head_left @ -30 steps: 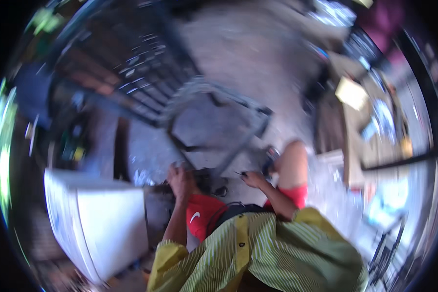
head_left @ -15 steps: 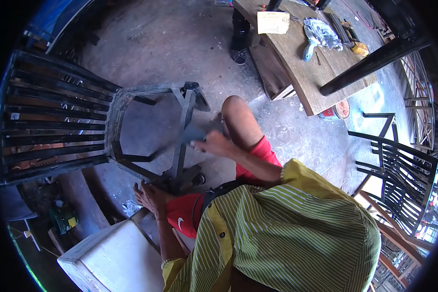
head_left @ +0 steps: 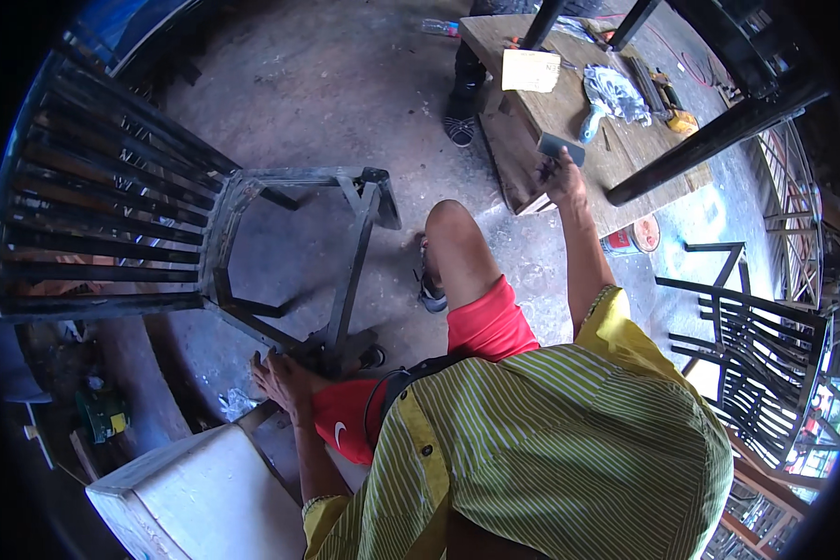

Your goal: The recorder is sanding a wooden chair frame using sandpaper.

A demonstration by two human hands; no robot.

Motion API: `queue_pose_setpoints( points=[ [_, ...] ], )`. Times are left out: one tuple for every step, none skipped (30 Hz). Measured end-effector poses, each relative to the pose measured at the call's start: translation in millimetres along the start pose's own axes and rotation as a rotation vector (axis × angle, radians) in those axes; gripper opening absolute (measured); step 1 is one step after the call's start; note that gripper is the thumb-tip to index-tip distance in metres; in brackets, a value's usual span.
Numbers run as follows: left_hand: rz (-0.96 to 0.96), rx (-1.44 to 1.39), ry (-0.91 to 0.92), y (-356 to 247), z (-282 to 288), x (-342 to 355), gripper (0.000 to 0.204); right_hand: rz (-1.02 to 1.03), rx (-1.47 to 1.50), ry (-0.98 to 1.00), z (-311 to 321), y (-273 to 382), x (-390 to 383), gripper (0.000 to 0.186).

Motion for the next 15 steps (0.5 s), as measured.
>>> queue_pose_setpoints(
  points=[
    [-0.005,-0.002,0.0,0,0,0,0.029,0.039,0.008,0.055,1,2,4,0.031],
    [0.009,-0.016,0.006,2,-1,0,0.029,0.048,-0.009,0.112,-2,0,9,0.032],
    [0.021,-0.033,0.013,4,-2,0,0.029,0.069,-0.024,0.133,-3,-1,11,0.032],
    [0.007,-0.044,0.015,2,-1,0,0.029,0.084,-0.027,0.161,-4,-1,13,0.033],
    [0.038,-0.052,0.027,5,-2,0,0.029,0.078,-0.022,0.157,-4,-2,14,0.028],
    [0.043,-0.054,0.032,5,-2,0,0.029,0.09,0.01,0.18,-7,0,13,0.026],
    [0.045,-0.059,0.038,4,-3,1,0.029,0.1,0.053,0.139,-4,2,14,0.023],
    [0.051,-0.059,0.033,4,-2,1,0.029,0.08,0.103,0.126,-4,2,13,0.021],
    [0.059,-0.058,0.027,4,-1,1,0.029,0.108,0.129,0.119,-4,8,12,0.019],
    [0.067,-0.049,0.019,4,0,1,0.029,0.132,0.122,0.11,-5,13,10,0.019],
    [0.065,-0.049,0.015,4,0,1,0.028,0.138,0.123,0.126,-7,16,9,0.02],
    [0.061,-0.058,0.016,4,0,1,0.028,0.152,0.121,0.154,-11,19,7,0.02],
    [0.062,-0.06,0.023,5,-1,2,0.028,0.128,0.155,0.147,-10,18,6,0.023],
    [0.065,-0.06,0.03,5,-2,1,0.027,0.112,0.147,0.151,-11,18,5,0.024],
    [0.072,-0.064,0.034,7,-3,1,0.027,0.11,0.134,0.149,-11,18,4,0.025]
  ],
)
Point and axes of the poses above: each hand's wrist, its own x-axis towards the middle knuckle, its own z-axis out of the back of the hand, y = z × x, the point moved 10 cm from there along x, towards the middle knuckle, and after that the axes turned 1 degree about -x, right-handed, at the moved point
